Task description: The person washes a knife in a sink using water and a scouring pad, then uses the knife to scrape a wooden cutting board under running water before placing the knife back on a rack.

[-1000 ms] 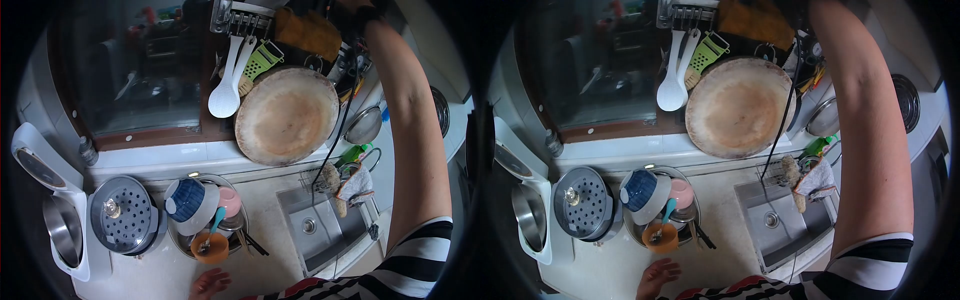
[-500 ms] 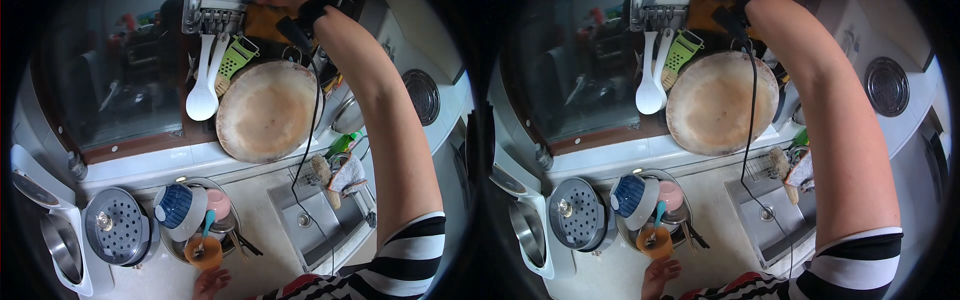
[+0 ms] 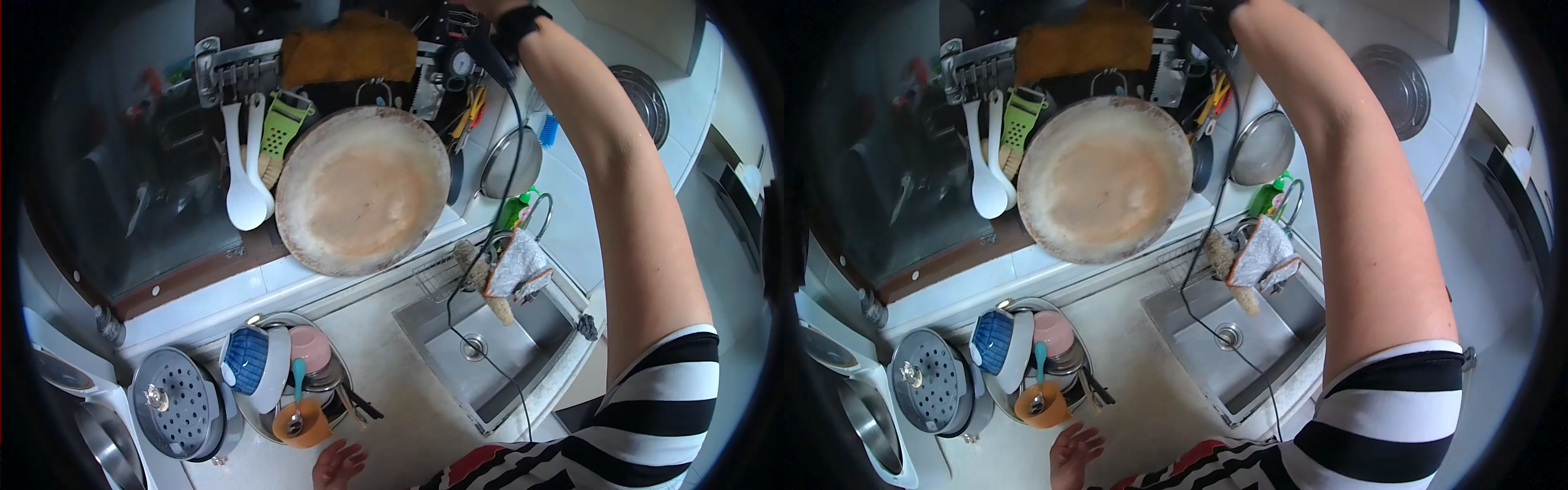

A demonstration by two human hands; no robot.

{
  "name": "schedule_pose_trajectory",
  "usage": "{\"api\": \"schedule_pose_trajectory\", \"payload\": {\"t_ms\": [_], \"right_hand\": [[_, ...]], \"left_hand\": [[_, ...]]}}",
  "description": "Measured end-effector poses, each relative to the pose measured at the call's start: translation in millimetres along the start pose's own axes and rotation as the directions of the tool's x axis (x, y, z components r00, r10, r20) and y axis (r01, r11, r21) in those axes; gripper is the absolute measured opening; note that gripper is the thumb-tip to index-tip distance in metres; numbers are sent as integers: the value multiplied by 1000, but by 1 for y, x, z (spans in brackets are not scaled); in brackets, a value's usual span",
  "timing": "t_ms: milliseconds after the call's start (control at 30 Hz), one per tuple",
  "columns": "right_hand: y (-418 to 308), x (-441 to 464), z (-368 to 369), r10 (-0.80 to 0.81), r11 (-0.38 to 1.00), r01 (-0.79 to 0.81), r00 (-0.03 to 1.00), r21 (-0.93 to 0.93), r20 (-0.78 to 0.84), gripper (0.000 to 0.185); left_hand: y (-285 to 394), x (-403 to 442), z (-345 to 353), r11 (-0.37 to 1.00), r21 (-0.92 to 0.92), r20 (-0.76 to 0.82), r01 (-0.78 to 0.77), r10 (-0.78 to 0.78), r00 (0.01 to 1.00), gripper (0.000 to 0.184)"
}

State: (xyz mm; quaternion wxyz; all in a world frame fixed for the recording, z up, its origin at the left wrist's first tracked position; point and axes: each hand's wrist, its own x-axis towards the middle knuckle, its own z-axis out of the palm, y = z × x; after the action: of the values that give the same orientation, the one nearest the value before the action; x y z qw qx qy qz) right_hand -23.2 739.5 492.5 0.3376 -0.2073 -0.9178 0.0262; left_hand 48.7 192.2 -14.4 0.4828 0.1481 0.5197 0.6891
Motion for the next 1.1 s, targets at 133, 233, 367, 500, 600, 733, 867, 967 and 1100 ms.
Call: {"api": "schedule_pose_trajectory", "payload": {"t_ms": [133,233,367,500,600,733,867,967,1100], "right_hand": [[145,9,-7,-242,22,97,966,-995,89,22],[211,19,0,-292,690,242,955,-682,44,27],[153,15,26,17,879,-40,998,-476,-53,47],[95,-30,24,144,981,-168,965,-95,-220,46],[75,-56,16,285,959,-272,923,86,-260,28],[101,-49,39,65,991,-107,916,-85,-397,39],[102,-52,54,85,978,-146,934,-152,-347,39],[107,-59,63,123,985,-152,952,-83,-281,33],[103,-58,66,120,992,-128,940,-4,-320,26]], "left_hand": [[3,5,21,999,30,-16,25,-25,1000,45],[2,8,41,999,18,-38,47,-46,998,47],[-4,11,72,998,-2,-121,60,-60,991,43],[-50,17,80,997,-71,-102,35,-43,994,38],[-51,14,112,996,-88,-166,27,-42,985,37],[-45,20,143,996,-72,-173,53,-64,983,39],[-48,23,152,998,-31,-172,61,-65,983,41],[-48,19,161,998,-9,-192,66,-67,979,40],[-47,10,171,997,5,-231,78,-74,970,41]]}}
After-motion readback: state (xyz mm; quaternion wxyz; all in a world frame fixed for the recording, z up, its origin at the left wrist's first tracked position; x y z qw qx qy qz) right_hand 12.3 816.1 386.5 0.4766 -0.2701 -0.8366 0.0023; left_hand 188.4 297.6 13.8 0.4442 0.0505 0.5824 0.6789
